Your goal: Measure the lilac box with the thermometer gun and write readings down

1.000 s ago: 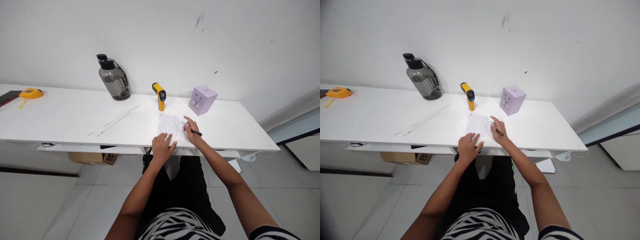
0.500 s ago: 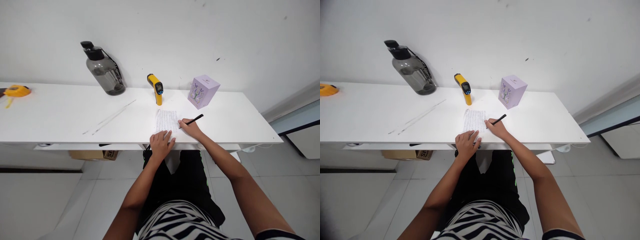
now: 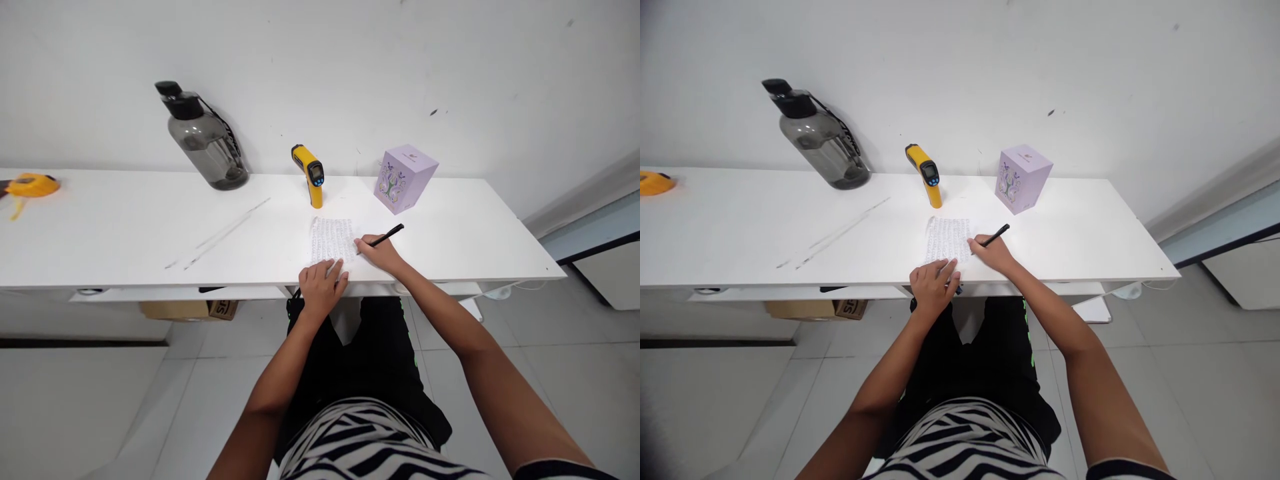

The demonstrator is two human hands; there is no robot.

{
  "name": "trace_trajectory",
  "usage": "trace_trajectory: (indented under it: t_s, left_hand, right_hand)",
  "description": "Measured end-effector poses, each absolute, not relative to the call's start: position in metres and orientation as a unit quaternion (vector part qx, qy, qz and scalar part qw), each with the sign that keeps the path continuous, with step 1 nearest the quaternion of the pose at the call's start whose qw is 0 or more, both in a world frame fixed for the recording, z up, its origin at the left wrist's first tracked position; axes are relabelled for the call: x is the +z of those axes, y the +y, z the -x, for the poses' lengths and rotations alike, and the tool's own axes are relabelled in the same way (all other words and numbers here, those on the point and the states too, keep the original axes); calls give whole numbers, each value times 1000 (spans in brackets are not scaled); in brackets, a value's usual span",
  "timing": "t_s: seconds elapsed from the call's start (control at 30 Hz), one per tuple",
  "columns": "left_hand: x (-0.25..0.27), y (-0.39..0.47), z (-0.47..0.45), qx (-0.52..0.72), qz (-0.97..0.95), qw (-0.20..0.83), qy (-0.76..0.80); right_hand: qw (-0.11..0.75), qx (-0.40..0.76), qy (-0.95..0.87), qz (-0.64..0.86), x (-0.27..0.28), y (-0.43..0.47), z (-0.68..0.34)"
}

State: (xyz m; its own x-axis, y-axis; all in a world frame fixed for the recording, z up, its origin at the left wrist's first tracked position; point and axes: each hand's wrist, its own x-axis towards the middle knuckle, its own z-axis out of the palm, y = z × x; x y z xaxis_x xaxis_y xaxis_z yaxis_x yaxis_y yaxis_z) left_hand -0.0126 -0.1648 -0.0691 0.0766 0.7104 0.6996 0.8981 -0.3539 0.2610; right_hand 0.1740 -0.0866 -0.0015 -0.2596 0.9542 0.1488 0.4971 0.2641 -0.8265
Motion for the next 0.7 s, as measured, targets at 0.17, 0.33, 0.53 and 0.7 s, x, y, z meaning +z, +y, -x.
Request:
trace_trajectory:
  t_s: [0.17,0.33,0.53,0.7]
  left_hand:
    - [-69,-165,12,-398,722,115,-554]
    - [-69,-166,13,-418,720,153,-532]
    - [-70,-167,11,-423,715,155,-534]
    - [-73,-167,11,-421,715,129,-542]
  right_hand:
    - [342,320,-713,521,-3,-87,-173]
    - [347,326,-707,524,-3,-87,-174]
    - [337,342,-713,510,0,-86,-175]
    - [345,334,-707,518,-1,-86,-174]
